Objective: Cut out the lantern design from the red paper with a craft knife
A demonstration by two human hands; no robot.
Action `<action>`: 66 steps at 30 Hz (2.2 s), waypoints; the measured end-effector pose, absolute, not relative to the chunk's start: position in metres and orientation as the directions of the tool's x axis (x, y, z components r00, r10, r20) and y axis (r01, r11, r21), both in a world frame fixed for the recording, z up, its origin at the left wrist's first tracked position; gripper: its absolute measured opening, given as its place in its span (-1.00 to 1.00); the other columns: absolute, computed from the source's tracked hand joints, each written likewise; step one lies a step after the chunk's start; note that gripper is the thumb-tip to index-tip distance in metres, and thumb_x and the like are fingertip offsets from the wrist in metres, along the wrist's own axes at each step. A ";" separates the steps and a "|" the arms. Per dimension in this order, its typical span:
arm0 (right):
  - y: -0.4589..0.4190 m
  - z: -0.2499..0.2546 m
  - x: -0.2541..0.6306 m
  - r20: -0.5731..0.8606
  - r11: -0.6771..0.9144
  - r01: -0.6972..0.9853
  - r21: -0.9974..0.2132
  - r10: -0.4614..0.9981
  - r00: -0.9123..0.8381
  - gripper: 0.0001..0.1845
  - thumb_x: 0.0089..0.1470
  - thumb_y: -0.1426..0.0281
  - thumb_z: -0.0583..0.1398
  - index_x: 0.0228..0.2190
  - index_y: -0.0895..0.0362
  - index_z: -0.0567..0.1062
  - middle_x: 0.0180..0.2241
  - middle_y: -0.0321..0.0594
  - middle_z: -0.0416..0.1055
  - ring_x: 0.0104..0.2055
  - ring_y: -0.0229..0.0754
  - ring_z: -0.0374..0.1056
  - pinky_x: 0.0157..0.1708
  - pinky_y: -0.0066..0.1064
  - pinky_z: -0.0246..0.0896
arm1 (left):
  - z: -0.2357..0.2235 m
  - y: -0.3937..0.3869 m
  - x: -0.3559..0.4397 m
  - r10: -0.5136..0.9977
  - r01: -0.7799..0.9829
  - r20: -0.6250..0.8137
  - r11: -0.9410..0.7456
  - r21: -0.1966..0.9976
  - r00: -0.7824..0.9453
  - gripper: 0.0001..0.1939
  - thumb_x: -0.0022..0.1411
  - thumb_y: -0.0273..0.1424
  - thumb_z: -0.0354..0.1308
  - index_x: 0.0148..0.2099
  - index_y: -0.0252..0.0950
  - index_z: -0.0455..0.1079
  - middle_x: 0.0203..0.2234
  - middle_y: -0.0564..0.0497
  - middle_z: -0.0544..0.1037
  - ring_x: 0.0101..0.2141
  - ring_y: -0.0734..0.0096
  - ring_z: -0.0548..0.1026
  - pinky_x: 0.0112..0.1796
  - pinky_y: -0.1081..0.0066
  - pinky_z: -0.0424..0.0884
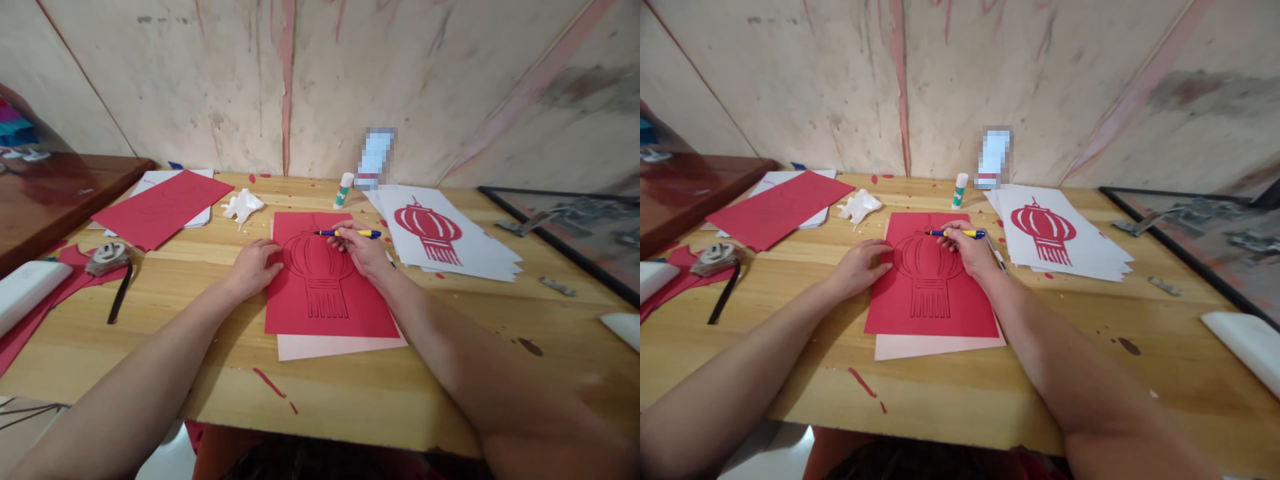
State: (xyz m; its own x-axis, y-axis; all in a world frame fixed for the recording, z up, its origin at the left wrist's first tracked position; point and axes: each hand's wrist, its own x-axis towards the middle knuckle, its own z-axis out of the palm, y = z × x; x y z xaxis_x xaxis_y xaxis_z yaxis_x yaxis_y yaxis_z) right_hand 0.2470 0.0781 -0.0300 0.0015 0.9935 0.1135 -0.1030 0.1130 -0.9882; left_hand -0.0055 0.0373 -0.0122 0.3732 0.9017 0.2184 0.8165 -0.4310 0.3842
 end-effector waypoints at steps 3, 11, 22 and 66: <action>0.079 -0.029 0.249 0.074 0.072 -0.157 -0.985 0.997 -0.007 -0.69 -0.20 0.18 0.31 -0.39 0.10 0.50 -0.54 -0.24 0.53 -0.53 -0.26 0.37 -0.55 -0.45 0.09 | -0.014 0.038 -0.007 0.896 0.807 0.226 -0.443 0.390 0.383 -0.78 0.19 -0.43 0.20 -0.10 -0.24 0.53 -0.05 -0.13 0.58 0.01 0.11 0.51 0.11 0.11 0.39; 0.077 -0.028 0.250 0.091 0.086 -0.215 -0.973 0.996 -0.015 -0.58 -0.25 0.10 0.41 -0.39 0.11 0.51 -0.52 -0.23 0.54 -0.50 -0.26 0.38 -0.52 -0.44 0.15 | -0.017 0.036 -0.009 0.902 0.807 0.236 -0.429 0.406 0.360 -0.71 0.20 -0.43 0.20 -0.02 -0.26 0.52 0.02 -0.15 0.55 0.06 0.09 0.49 0.13 0.10 0.39; 0.076 -0.034 0.249 0.092 0.105 -0.214 -0.971 0.993 0.071 -0.63 -0.25 0.14 0.44 -0.49 0.12 0.49 -0.63 -0.29 0.47 -0.62 -0.30 0.28 -0.62 -0.46 0.07 | -0.020 0.034 -0.007 0.916 0.813 0.223 -0.400 0.423 0.334 -0.70 0.17 -0.47 0.22 -0.02 -0.30 0.52 0.01 -0.17 0.54 0.05 0.08 0.48 0.13 0.12 0.38; 0.078 -0.027 0.218 0.226 0.212 0.168 -0.963 0.972 0.067 -0.62 -0.08 0.02 0.30 -0.48 0.05 0.38 -0.65 -0.34 0.38 -0.60 -0.22 0.27 -0.53 -0.37 0.20 | -0.021 0.034 -0.006 0.910 0.817 0.172 -0.414 0.401 0.377 -0.72 0.21 -0.45 0.17 -0.02 -0.28 0.48 0.00 -0.19 0.51 0.07 0.05 0.43 0.10 0.09 0.35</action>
